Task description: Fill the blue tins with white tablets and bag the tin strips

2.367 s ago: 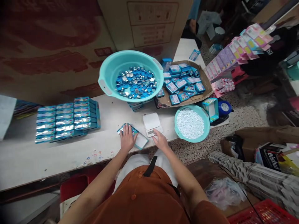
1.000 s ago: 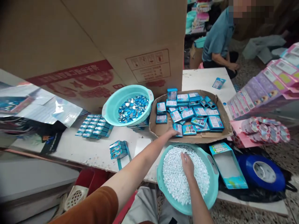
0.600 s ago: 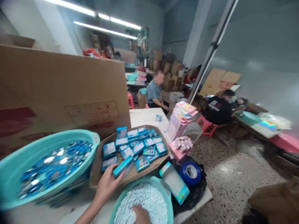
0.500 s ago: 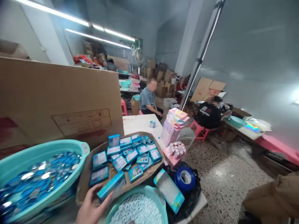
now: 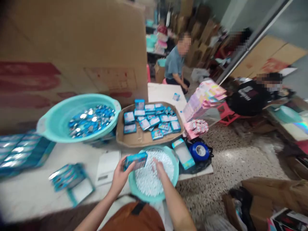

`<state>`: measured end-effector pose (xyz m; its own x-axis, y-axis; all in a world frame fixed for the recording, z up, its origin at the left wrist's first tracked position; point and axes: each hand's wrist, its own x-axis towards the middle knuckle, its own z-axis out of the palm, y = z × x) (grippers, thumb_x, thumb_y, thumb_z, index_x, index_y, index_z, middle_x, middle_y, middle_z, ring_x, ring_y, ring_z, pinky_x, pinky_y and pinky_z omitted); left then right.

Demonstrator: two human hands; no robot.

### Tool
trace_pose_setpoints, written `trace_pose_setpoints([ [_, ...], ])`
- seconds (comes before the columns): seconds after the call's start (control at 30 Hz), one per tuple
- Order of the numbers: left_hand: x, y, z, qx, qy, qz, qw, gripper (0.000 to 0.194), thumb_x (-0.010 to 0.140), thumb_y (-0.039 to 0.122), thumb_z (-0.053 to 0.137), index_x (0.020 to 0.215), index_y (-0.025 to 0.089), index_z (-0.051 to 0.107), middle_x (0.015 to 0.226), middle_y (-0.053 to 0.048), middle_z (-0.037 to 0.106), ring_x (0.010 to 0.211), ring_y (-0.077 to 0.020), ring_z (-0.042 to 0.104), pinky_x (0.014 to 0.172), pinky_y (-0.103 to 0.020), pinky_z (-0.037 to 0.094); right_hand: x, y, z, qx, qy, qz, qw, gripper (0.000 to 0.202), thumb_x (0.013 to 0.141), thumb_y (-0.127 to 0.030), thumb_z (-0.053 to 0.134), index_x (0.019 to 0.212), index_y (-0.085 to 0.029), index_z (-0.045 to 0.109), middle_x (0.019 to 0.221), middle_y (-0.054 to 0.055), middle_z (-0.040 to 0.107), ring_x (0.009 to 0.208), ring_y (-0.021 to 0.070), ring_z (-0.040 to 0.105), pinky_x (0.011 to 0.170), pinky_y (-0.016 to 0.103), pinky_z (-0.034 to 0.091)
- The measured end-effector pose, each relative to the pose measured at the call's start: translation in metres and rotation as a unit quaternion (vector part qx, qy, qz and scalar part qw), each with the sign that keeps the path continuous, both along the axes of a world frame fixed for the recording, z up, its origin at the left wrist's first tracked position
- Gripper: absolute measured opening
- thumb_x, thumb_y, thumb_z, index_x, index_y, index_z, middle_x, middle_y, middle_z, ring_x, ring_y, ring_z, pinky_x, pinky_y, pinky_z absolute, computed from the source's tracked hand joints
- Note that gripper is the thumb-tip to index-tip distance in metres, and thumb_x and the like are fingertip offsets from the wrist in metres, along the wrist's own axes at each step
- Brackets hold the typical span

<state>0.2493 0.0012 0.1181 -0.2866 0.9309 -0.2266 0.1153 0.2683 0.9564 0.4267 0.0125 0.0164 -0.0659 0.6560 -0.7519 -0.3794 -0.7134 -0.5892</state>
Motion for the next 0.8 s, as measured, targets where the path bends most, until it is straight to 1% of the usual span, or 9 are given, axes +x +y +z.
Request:
trace_pose_setpoints([
  [0.07,0.0,-0.006,-0.004,0.0,0.036,-0.053,0.998,0.048,0.074,0.048,0.062,0.112,0.021,0.053,0.113,-0.007,0.061,0.107,-0.0232,0.058,0.096,-0.037,0.044,0.009,0.001,-0.006,-0.056,0.066,-0.086,0.993,0.028,0.067,-0.043,0.068,0.066,-0.021,0.051,0.053,-0.006,0.05,0.041,0.0061,0.043,0.038,0.017,0.034],
  [0.1,0.0,-0.009,-0.006,-0.012,0.05,-0.07,0.996,0.047,0.077,0.047,0.06,0.115,0.021,0.052,0.111,-0.006,0.062,0.105,-0.0225,0.059,0.094,-0.037,0.045,0.014,0.002,-0.007,-0.074,0.117,-0.099,0.985,0.026,0.069,-0.041,0.067,0.07,-0.021,0.051,0.054,-0.006,0.051,0.04,0.0056,0.043,0.037,0.016,0.034],
  [0.2,0.003,-0.017,-0.013,-0.049,0.071,-0.107,0.991,0.052,0.077,0.042,0.061,0.12,0.02,0.042,0.101,-0.005,0.064,0.092,-0.0203,0.063,0.084,-0.035,0.049,0.027,0.0,-0.005,-0.098,0.172,-0.094,0.976,0.025,0.073,-0.042,0.063,0.073,-0.021,0.048,0.052,-0.007,0.05,0.036,0.0047,0.04,0.032,0.014,0.03],
  [0.33,0.006,-0.023,-0.016,-0.047,0.155,-0.17,0.972,0.056,0.068,0.034,0.067,0.116,0.02,0.041,0.099,-0.004,0.061,0.087,-0.0195,0.062,0.077,-0.032,0.049,0.038,-0.003,0.008,-0.071,0.22,-0.123,0.965,0.021,0.078,-0.04,0.058,0.075,-0.022,0.046,0.053,-0.007,0.049,0.036,0.0052,0.04,0.031,0.013,0.03],
  [0.4,0.006,-0.024,-0.014,-0.026,0.197,-0.205,0.958,0.049,0.068,0.031,0.066,0.112,0.02,0.046,0.099,-0.004,0.061,0.089,-0.0203,0.061,0.078,-0.033,0.048,0.041,-0.004,0.015,-0.049,0.231,-0.152,0.96,0.018,0.081,-0.037,0.054,0.075,-0.022,0.046,0.053,-0.006,0.05,0.036,0.0059,0.041,0.031,0.014,0.03],
  [0.5,0.008,-0.023,-0.01,0.041,0.215,-0.239,0.946,0.038,0.071,0.025,0.063,0.108,0.021,0.054,0.104,-0.005,0.06,0.098,-0.0213,0.058,0.084,-0.034,0.047,0.046,-0.004,0.026,-0.025,0.239,-0.176,0.955,0.017,0.084,-0.036,0.049,0.075,-0.022,0.046,0.054,-0.005,0.05,0.036,0.0065,0.041,0.031,0.015,0.03],
  [0.57,0.01,-0.022,-0.008,0.083,0.207,-0.242,0.944,0.036,0.072,0.021,0.063,0.108,0.022,0.058,0.105,-0.006,0.059,0.102,-0.021,0.056,0.089,-0.033,0.045,0.049,-0.004,0.033,-0.015,0.25,-0.178,0.952,0.018,0.084,-0.036,0.046,0.075,-0.022,0.046,0.055,-0.005,0.05,0.037,0.0066,0.041,0.031,0.015,0.03],
  [0.63,0.014,-0.022,-0.006,0.095,0.179,-0.231,0.952,0.038,0.073,0.022,0.064,0.11,0.024,0.059,0.106,-0.006,0.06,0.102,-0.0207,0.056,0.09,-0.034,0.045,0.05,-0.006,0.038,-0.013,0.257,-0.182,0.949,0.018,0.084,-0.037,0.046,0.074,-0.022,0.045,0.054,-0.006,0.048,0.037,0.0066,0.04,0.031,0.015,0.029],
  [0.8,0.035,-0.03,-0.006,0.023,0.05,-0.104,0.993,0.049,0.071,0.034,0.07,0.115,0.021,0.051,0.104,-0.005,0.059,0.098,-0.0198,0.057,0.088,-0.034,0.046,0.035,-0.016,0.045,-0.007,0.211,-0.238,0.948,0.019,0.08,-0.038,0.05,0.072,-0.023,0.041,0.053,-0.008,0.047,0.037,0.0057,0.038,0.031,0.015,0.029],
])
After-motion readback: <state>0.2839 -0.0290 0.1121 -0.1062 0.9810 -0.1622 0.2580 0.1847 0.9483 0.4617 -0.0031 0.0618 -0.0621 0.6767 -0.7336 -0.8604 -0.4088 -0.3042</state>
